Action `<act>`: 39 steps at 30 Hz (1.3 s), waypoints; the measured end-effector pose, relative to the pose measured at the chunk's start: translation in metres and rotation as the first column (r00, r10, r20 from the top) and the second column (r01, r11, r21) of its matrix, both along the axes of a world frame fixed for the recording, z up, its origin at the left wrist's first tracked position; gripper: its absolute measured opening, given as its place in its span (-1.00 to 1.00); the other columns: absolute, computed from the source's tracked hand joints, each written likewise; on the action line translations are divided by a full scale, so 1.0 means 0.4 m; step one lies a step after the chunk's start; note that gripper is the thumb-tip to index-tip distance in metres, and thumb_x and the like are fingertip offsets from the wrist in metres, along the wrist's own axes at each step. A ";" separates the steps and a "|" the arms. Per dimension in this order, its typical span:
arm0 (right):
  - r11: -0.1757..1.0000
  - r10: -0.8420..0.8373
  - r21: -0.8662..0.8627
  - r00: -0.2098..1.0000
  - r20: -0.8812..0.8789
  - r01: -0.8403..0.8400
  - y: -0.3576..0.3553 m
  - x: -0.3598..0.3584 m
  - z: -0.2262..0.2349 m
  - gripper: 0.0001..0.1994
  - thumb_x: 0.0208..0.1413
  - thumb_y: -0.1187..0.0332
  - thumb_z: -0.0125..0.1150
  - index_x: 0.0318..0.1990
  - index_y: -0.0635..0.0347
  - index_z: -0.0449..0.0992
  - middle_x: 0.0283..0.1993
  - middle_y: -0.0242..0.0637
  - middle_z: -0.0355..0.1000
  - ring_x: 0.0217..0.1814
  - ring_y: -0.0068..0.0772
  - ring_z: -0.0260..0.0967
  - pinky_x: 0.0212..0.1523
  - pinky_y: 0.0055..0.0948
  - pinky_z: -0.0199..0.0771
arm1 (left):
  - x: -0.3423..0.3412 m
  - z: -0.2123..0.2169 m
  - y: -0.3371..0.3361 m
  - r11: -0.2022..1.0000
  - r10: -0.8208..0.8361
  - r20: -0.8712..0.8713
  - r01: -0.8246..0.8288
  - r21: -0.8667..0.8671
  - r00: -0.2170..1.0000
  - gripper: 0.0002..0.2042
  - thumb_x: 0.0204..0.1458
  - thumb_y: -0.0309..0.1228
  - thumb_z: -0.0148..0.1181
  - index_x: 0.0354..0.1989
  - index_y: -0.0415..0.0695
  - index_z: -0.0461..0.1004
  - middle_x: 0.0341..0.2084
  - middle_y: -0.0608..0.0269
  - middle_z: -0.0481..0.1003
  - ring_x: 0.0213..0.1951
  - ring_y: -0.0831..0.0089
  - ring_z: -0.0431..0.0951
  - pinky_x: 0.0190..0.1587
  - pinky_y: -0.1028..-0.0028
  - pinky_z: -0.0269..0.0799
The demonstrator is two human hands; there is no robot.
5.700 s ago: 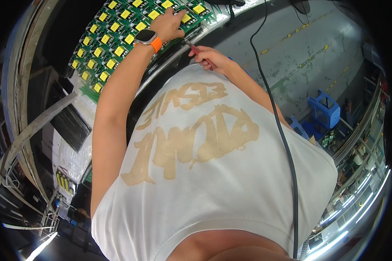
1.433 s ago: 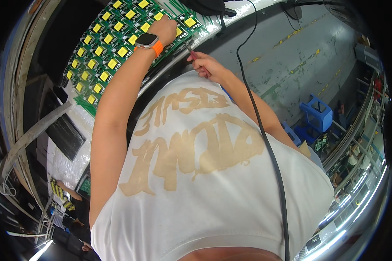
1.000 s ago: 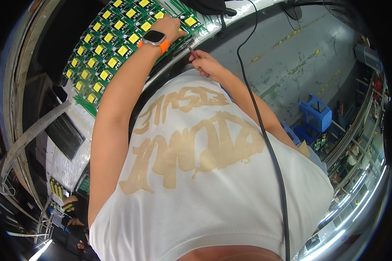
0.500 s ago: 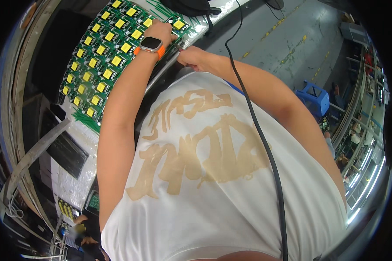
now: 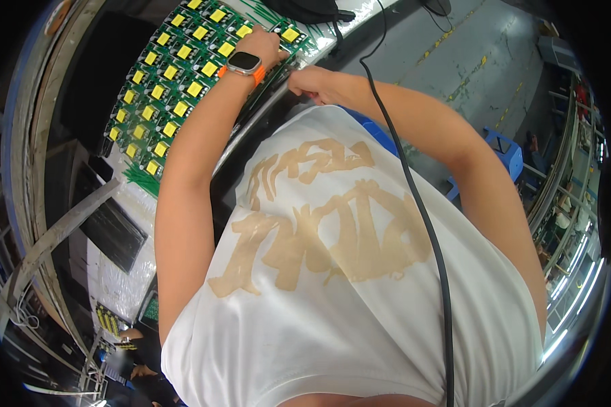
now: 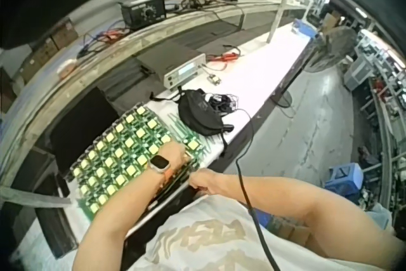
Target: Inspecting, testing, and sorting printed circuit board assemblies (PCBAs) at a workbench in an electronics manufacturing facility.
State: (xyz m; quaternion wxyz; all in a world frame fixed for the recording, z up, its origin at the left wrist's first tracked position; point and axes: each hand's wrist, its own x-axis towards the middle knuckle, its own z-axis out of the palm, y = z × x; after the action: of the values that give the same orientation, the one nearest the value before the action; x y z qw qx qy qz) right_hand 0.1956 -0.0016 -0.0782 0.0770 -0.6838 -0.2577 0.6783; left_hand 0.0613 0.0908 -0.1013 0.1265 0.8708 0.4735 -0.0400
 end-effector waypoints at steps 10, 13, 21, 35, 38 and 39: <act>0.996 -0.089 -0.021 0.994 -0.060 0.088 -0.025 0.022 -0.022 -0.89 -0.28 0.48 0.02 -0.69 0.06 0.24 -0.67 -0.40 0.06 -0.64 -0.57 -0.25 -0.67 -0.56 -0.26 | -0.006 -0.057 -0.055 0.982 0.055 0.099 -0.072 0.174 0.994 -0.52 -0.02 -0.04 0.29 -0.32 -0.33 0.52 -0.26 -0.15 0.39 -0.35 -0.12 0.52 -0.30 0.11 0.55; 0.998 -0.050 -0.033 0.998 -0.039 0.049 -0.011 0.013 -0.027 -0.90 -0.29 0.48 0.01 -0.70 0.08 0.27 -0.69 -0.37 0.09 -0.66 -0.55 -0.21 -0.69 -0.55 -0.24 | 0.019 -0.033 -0.057 0.989 0.095 -0.002 -0.094 0.113 0.996 -0.51 -0.04 -0.04 0.29 -0.28 -0.33 0.52 -0.24 -0.17 0.38 -0.30 -0.14 0.52 -0.28 0.10 0.55; 0.985 0.075 0.151 0.994 0.078 -0.086 -0.008 -0.001 -0.058 -0.95 -0.30 0.49 0.00 -0.69 0.15 0.34 -0.69 -0.31 0.18 -0.70 -0.50 -0.11 -0.71 -0.52 -0.18 | 0.031 -0.018 -0.031 0.995 0.104 -0.052 -0.104 0.004 0.993 -0.52 -0.09 -0.06 0.30 -0.24 -0.30 0.52 -0.24 -0.17 0.38 -0.30 -0.12 0.51 -0.28 0.08 0.55; 0.970 0.191 0.192 0.960 -0.206 -0.151 -0.022 0.162 -0.026 -0.86 -0.20 0.48 0.01 -0.39 0.10 0.35 -0.67 -0.44 0.13 -0.73 -0.63 -0.08 -0.74 -0.60 -0.15 | -0.013 -0.049 -0.089 0.952 0.219 0.166 -0.248 0.181 0.961 -0.46 -0.06 -0.03 0.26 -0.07 -0.25 0.43 -0.15 -0.06 0.40 -0.19 -0.02 0.48 -0.20 0.14 0.49; 0.983 0.135 0.164 0.938 -0.319 -0.085 -0.032 0.191 -0.062 -0.86 -0.20 0.47 0.03 -0.39 0.10 0.34 -0.65 -0.43 0.13 -0.70 -0.64 -0.07 -0.73 -0.61 -0.14 | -0.036 -0.072 -0.088 0.959 0.180 0.277 -0.231 0.165 0.944 -0.47 -0.04 -0.07 0.27 -0.02 -0.23 0.39 -0.13 -0.05 0.40 -0.14 0.02 0.46 -0.12 0.19 0.47; 0.981 0.146 0.168 0.938 -0.315 -0.097 -0.037 0.200 -0.068 -0.86 -0.20 0.47 0.03 -0.39 0.10 0.34 -0.65 -0.43 0.13 -0.70 -0.64 -0.07 -0.73 -0.61 -0.14 | -0.041 -0.073 -0.089 0.955 0.189 0.281 -0.242 0.169 0.941 -0.47 -0.04 -0.07 0.27 -0.02 -0.23 0.39 -0.13 -0.05 0.40 -0.14 0.02 0.46 -0.12 0.19 0.47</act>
State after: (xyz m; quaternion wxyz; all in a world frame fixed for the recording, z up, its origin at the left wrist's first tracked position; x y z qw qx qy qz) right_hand 0.2756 -0.0163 -0.1055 0.1276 -0.5374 -0.3335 0.7640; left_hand 0.0450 0.0551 -0.1306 0.1029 0.8193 0.5470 0.1374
